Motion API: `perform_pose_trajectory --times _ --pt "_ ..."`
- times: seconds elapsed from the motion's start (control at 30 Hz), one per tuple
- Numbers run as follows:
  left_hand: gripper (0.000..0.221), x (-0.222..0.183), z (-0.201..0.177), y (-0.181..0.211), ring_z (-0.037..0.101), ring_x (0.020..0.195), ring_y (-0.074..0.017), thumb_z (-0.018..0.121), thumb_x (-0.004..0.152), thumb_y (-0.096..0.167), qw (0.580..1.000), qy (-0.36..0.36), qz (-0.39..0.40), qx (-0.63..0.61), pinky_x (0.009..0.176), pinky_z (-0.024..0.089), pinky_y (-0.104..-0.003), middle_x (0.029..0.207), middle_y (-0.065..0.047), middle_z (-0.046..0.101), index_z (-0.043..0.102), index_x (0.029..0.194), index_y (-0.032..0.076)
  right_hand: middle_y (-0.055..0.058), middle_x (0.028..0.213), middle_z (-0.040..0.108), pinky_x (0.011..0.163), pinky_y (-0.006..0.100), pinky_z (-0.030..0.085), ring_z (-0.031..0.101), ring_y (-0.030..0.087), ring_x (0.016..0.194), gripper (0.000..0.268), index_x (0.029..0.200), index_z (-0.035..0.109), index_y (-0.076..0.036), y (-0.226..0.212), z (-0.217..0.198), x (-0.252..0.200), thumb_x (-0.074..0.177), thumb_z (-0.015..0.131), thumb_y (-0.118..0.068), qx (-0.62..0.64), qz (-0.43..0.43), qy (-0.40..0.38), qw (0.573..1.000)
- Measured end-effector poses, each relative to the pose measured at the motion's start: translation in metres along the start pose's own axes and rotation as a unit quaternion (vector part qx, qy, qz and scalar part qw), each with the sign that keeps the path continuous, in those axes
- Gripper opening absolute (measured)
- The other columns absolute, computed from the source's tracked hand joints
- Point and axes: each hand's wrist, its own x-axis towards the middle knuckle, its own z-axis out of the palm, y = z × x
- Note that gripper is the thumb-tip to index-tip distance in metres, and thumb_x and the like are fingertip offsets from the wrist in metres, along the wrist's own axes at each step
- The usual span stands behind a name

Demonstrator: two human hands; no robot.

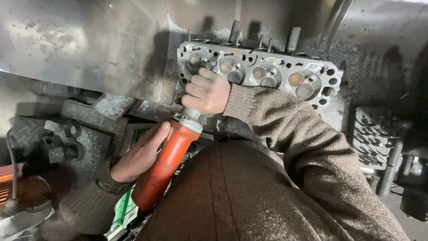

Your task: Polishing and porting the intake and exhaust areas of an engine cylinder head using a die grinder.

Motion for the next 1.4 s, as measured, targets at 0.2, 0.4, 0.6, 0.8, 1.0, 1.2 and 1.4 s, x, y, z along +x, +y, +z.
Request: perform_pose_trajectory --times 0.2,0.4,0.6,0.8,1.0,1.2,1.4 --pt "0.065 0.004 -0.004 0.008 0.058 0.138 -0.044 0.037 0.11 0.055 0.999 -0.014 -0.026 0.019 0.121 0.035 -0.062 0.139 -0.026 0.068 0.07 0.136 0.005 0.003 0.07 0.041 0.056 0.034 0.039 0.045 0.022 0.057 0.045 0.071 0.052 -0.016 0.002 0.004 -0.007 0.115 0.042 -0.017 -0.008 0.016 -0.003 1.0" --pt "0.066 0.01 0.015 -0.018 0.054 0.142 -0.0449 0.039 0.11 0.058 0.999 0.016 -0.029 -0.006 0.122 0.034 -0.063 0.144 -0.028 0.066 0.069 0.138 0.005 0.004 0.068 0.041 0.056 0.033 0.04 0.044 0.023 0.056 0.046 0.067 0.049 -0.017 0.001 0.001 -0.004 0.112 0.046 -0.013 -0.011 0.001 0.001 1.0" --pt "0.05 0.007 0.03 -0.034 0.061 0.087 -0.0307 0.037 0.117 0.045 0.993 0.011 0.118 -0.005 0.085 0.05 -0.048 0.083 -0.017 0.066 0.058 0.089 0.01 0.003 0.068 0.041 0.057 0.034 0.04 0.042 0.022 0.057 0.044 0.068 0.048 -0.018 -0.011 -0.011 -0.017 0.111 0.048 -0.013 -0.021 -0.013 0.004 1.0" --pt "0.044 0.009 0.042 -0.006 0.059 0.088 -0.0255 0.04 0.116 0.04 0.982 -0.042 0.181 -0.002 0.086 0.05 -0.045 0.081 -0.011 0.062 0.057 0.089 0.01 0.003 0.068 0.041 0.056 0.033 0.039 0.04 0.021 0.056 0.042 0.068 0.05 -0.016 -0.011 -0.07 -0.006 0.11 0.047 -0.01 -0.052 -0.008 -0.055 0.997" --pt "0.043 0.026 0.052 -0.001 0.068 0.099 -0.0316 0.043 0.113 0.045 0.986 -0.073 0.15 -0.005 0.097 0.053 -0.053 0.094 -0.016 0.07 0.067 0.106 0.01 0.003 0.069 0.039 0.056 0.033 0.036 0.039 0.021 0.056 0.043 0.068 0.052 -0.015 0.001 -0.082 -0.02 0.11 0.047 -0.01 -0.066 -0.025 -0.055 0.996" --pt "0.048 0.031 0.052 -0.006 0.071 0.107 -0.0309 0.045 0.112 0.051 0.995 -0.066 0.08 -0.002 0.1 0.052 -0.055 0.099 -0.016 0.075 0.069 0.103 0.011 0.004 0.066 0.039 0.055 0.033 0.038 0.041 0.021 0.055 0.044 0.065 0.05 -0.015 -0.001 -0.076 -0.017 0.108 0.05 -0.008 -0.072 -0.005 -0.023 0.997" --pt "0.051 0.038 0.046 0.003 0.067 0.113 -0.0377 0.045 0.111 0.051 0.995 -0.087 0.043 -0.01 0.104 0.049 -0.059 0.107 -0.024 0.074 0.069 0.105 0.006 0.002 0.065 0.036 0.055 0.032 0.037 0.039 0.019 0.055 0.044 0.064 0.045 -0.017 0.002 -0.078 -0.021 0.107 0.049 -0.007 -0.102 -0.002 -0.015 0.995"
